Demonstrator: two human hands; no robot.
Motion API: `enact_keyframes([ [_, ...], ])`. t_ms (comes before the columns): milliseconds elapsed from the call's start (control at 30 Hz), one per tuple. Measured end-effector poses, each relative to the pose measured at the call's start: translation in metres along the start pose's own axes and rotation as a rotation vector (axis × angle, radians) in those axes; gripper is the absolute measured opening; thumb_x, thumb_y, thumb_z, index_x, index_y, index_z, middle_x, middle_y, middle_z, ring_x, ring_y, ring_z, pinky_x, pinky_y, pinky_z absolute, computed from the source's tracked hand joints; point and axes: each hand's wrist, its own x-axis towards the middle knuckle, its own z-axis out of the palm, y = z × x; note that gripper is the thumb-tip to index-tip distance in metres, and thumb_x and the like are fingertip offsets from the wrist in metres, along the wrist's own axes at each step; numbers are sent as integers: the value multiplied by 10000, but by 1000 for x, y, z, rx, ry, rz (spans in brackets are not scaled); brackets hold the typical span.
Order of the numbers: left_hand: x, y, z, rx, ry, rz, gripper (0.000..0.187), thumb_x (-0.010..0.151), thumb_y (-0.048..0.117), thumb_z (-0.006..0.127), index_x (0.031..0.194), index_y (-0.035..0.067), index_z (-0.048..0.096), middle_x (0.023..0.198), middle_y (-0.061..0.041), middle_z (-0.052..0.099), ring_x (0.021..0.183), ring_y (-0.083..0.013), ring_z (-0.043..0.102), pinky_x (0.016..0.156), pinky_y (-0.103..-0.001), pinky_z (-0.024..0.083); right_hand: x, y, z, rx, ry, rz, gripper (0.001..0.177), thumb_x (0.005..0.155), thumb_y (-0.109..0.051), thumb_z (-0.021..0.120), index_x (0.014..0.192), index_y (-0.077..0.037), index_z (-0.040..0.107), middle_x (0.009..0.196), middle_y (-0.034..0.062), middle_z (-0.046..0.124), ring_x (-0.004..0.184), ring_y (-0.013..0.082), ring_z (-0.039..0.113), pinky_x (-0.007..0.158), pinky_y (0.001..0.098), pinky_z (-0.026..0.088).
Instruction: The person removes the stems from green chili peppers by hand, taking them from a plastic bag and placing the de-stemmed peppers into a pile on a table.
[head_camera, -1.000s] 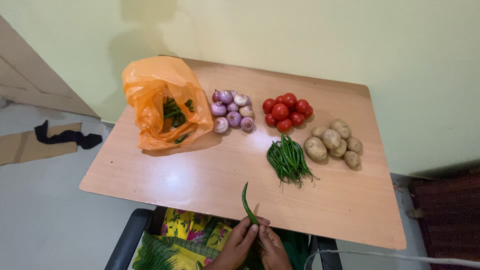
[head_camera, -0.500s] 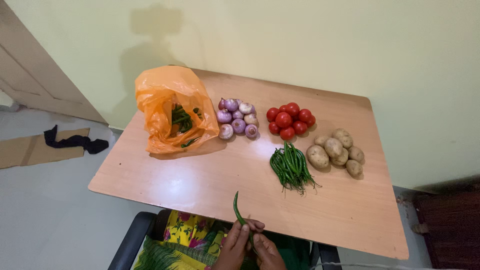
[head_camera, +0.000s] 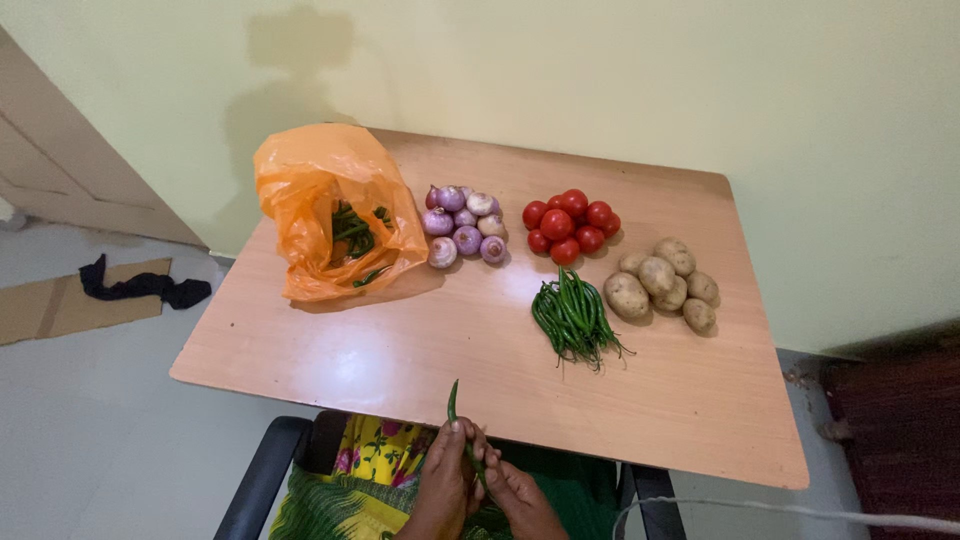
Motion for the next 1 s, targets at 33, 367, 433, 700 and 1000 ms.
enact_keyframes([
  [33, -1, 0, 1, 4, -1, -4, 367, 1093, 379, 389, 963, 55, 503, 784, -60, 491, 719, -178, 541, 765, -332, 590, -1, -1, 2, 4, 4, -1, 378, 1087, -339, 460, 964, -25, 629, 849, 43, 549, 812, 163, 546, 794, 346, 460],
  [367, 3, 34, -7, -181, -2, 91, 262, 1090, 281, 418, 978, 64, 512, 682, 5, 362, 529, -94, 336, 476, -267, 331, -20, -31, 27, -256, -54, -17, 386, 1078, -340, 470, 885, -37, 613, 819, 70, 682, 800, 157, 631, 794, 320, 505],
  [433, 4, 40, -10, -187, 1, 98, 269, 1092, 282, 414, 988, 61, 526, 666, 13, 349, 513, -85, 316, 452, -260, 298, -23, -36, 30, -320, -61, 1, 417, 1075, -352, 454, 871, -36, 634, 799, 67, 698, 768, 155, 630, 764, 319, 504],
  [700, 16, 80, -29, -298, -183, 169, 249, 1105, 262, 430, 1055, 61, 568, 600, 40, 308, 463, -59, 262, 407, -225, 245, -32, -54, 33, -272, -200, -82, 455, 1078, -381, 440, 909, -13, 648, 883, 70, 695, 905, 170, 662, 914, 330, 511],
  [1000, 29, 96, -16, -210, -243, 151, 170, 1099, 208, 456, 1050, 85, 561, 639, 27, 373, 461, -53, 258, 401, -216, 227, -34, -70, 29, -189, -193, -30, 463, 1087, -380, 428, 883, -13, 621, 859, 94, 661, 908, 207, 657, 926, 371, 504],
])
